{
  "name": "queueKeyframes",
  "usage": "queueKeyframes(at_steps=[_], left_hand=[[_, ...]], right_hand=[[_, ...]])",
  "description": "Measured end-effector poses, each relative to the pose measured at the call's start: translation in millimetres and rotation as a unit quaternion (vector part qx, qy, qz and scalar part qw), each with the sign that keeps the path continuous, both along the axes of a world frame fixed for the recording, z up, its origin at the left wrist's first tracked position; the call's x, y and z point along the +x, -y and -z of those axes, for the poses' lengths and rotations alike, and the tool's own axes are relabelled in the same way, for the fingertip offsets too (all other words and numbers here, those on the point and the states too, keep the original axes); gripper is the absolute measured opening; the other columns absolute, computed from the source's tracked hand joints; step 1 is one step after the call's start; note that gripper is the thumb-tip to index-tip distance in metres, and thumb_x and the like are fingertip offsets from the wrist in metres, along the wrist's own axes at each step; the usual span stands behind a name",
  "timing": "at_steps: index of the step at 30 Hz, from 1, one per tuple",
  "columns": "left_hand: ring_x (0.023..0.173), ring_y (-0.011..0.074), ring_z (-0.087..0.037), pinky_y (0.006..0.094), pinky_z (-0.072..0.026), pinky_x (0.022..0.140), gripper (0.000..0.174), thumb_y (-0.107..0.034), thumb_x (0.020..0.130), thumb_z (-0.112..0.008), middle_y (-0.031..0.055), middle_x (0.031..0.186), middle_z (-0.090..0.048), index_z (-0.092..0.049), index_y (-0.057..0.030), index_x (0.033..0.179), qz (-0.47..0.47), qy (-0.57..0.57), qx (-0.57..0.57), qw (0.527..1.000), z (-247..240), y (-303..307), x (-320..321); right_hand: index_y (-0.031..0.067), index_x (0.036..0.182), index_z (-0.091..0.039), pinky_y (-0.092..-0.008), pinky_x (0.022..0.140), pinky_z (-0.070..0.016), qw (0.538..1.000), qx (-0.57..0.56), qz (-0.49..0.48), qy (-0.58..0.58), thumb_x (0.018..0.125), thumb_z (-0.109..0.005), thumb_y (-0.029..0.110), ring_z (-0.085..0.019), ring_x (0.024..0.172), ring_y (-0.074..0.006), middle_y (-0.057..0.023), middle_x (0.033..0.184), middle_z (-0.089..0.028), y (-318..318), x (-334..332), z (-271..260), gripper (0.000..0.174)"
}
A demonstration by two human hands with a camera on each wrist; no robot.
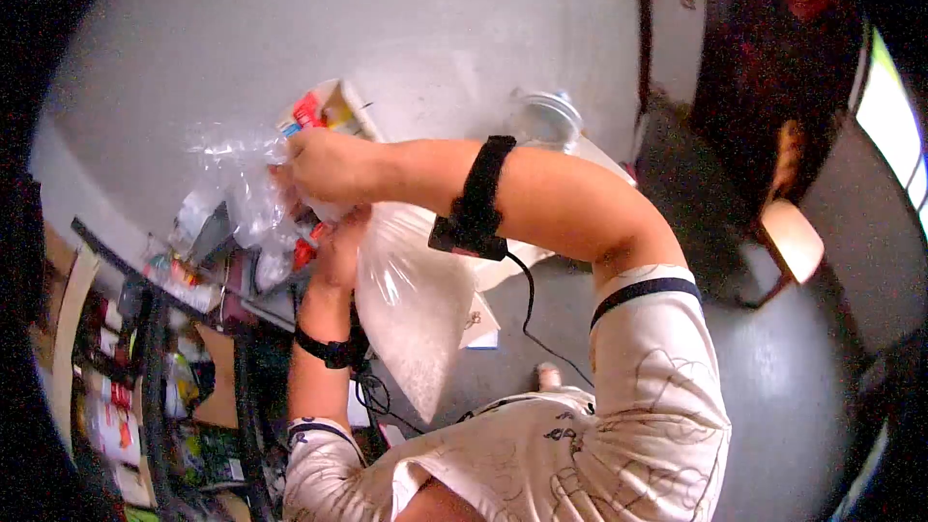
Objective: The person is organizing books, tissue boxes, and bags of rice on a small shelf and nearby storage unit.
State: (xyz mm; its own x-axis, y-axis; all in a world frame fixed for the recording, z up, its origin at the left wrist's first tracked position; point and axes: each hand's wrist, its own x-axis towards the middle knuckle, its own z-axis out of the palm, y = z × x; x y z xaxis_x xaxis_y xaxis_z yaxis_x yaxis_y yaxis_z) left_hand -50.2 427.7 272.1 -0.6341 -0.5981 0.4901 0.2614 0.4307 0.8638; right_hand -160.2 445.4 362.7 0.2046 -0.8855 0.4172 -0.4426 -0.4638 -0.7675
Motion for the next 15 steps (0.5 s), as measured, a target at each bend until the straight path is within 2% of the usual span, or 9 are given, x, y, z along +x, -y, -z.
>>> queueKeyframes(at_steps=[2, 4, 5, 6, 8, 10, 11, 12, 15], left_hand=[[0.099, 0.0174, -0.051, 0.0319, -0.0359, 0.091, 0.030, -0.026, 0.092, -0.043, 0.0108, 0.097, -0.058, -0.052, 0.0008, 0.100, 0.085, -0.006, 0.051, 0.995, -9, -14, -28], [0.096, 0.0196, -0.053, 0.0337, -0.0368, 0.090, 0.035, -0.032, 0.094, -0.039, 0.0129, 0.090, -0.059, -0.052, 0.0004, 0.093, 0.160, -0.013, 0.100, 0.982, -10, -23, -54], [0.093, 0.0216, -0.055, 0.0356, -0.0378, 0.089, 0.037, -0.035, 0.094, -0.037, 0.0125, 0.082, -0.058, -0.050, -0.0014, 0.086, 0.172, -0.033, 0.121, 0.977, -7, -23, -65], [0.089, 0.0236, -0.056, 0.0375, -0.0388, 0.087, 0.041, -0.039, 0.093, -0.035, 0.0121, 0.073, -0.057, -0.048, -0.0032, 0.079, 0.181, -0.052, 0.141, 0.972, -6, -24, -78], [0.068, 0.0209, -0.050, 0.0440, -0.0348, 0.092, 0.037, -0.037, 0.091, -0.042, 0.0028, 0.058, -0.043, -0.039, -0.0131, 0.063, 0.192, -0.161, 0.237, 0.939, -15, -38, -111], [0.067, 0.0190, -0.049, 0.0398, -0.0346, 0.094, 0.039, -0.036, 0.091, -0.041, 0.0004, 0.055, -0.040, -0.035, -0.0133, 0.060, 0.212, -0.224, 0.322, 0.895, -25, -38, -131], [0.067, 0.0182, -0.048, 0.0401, -0.0339, 0.095, 0.040, -0.036, 0.092, -0.041, -0.0030, 0.054, -0.036, -0.033, -0.0146, 0.059, 0.155, -0.229, 0.330, 0.903, -30, -40, -146], [0.086, 0.0205, -0.052, 0.0395, -0.0323, 0.098, 0.033, -0.036, 0.093, -0.037, 0.0022, 0.076, -0.053, -0.050, -0.0086, 0.079, 0.384, -0.213, 0.318, 0.840, -14, -5, -151], [0.087, 0.0206, -0.052, 0.0395, -0.0321, 0.098, 0.033, -0.036, 0.093, -0.037, 0.0025, 0.078, -0.053, -0.050, -0.0086, 0.080, 0.255, -0.221, 0.306, 0.890, 8, -34, -177]], right_hand=[[-0.0034, 0.091, -0.060, -0.0328, 0.079, -0.0424, 0.998, 0.042, 0.035, -0.017, 0.087, -0.049, 0.030, -0.057, 0.082, -0.0203, -0.0113, 0.086, -0.063, -30, -34, -10, 0.036], [-0.0024, 0.091, -0.062, -0.0324, 0.080, -0.0416, 0.994, 0.083, -0.008, 0.075, 0.087, -0.049, 0.032, -0.056, 0.083, -0.0205, -0.0114, 0.087, -0.063, -48, -69, -11, 0.037], [-0.0014, 0.111, -0.054, -0.0311, 0.087, -0.0400, 0.996, 0.069, 0.053, -0.012, 0.086, -0.051, 0.038, -0.054, 0.097, -0.0225, -0.0143, 0.103, -0.060, -54, -90, -12, 0.046], [-0.0014, 0.111, -0.054, -0.0311, 0.087, -0.0400, 0.996, 0.064, 0.063, -0.006, 0.086, -0.051, 0.038, -0.054, 0.097, -0.0225, -0.0143, 0.103, -0.060, -60, -114, -8, 0.046], [0.0047, 0.131, -0.036, -0.0352, 0.100, -0.0304, 0.989, -0.044, -0.104, 0.094, 0.081, -0.054, 0.048, -0.039, 0.120, -0.0287, -0.0190, 0.127, -0.044, -80, -170, 11, 0.068], [0.0093, 0.139, -0.013, -0.0369, 0.104, -0.0238, 0.985, -0.085, -0.079, 0.127, 0.079, -0.055, 0.051, -0.029, 0.127, -0.0298, -0.0195, 0.135, -0.033, -108, -227, 37, 0.084], [0.0088, 0.139, -0.012, -0.0389, 0.105, -0.0226, 0.977, -0.085, -0.102, 0.166, 0.076, -0.059, 0.052, -0.025, 0.129, -0.0303, -0.0194, 0.137, -0.028, -114, -257, 65, 0.089], [0.0084, 0.139, -0.012, -0.0408, 0.105, -0.0214, 0.967, -0.084, -0.128, 0.202, 0.073, -0.062, 0.053, -0.021, 0.130, -0.0307, -0.0193, 0.140, -0.023, -114, -283, 96, 0.094], [0.0071, 0.139, -0.007, -0.0434, 0.106, -0.0188, 0.943, -0.026, -0.111, 0.313, 0.055, -0.070, 0.063, -0.015, 0.132, -0.0302, -0.0173, 0.143, -0.015, -132, -308, 148, 0.119]])
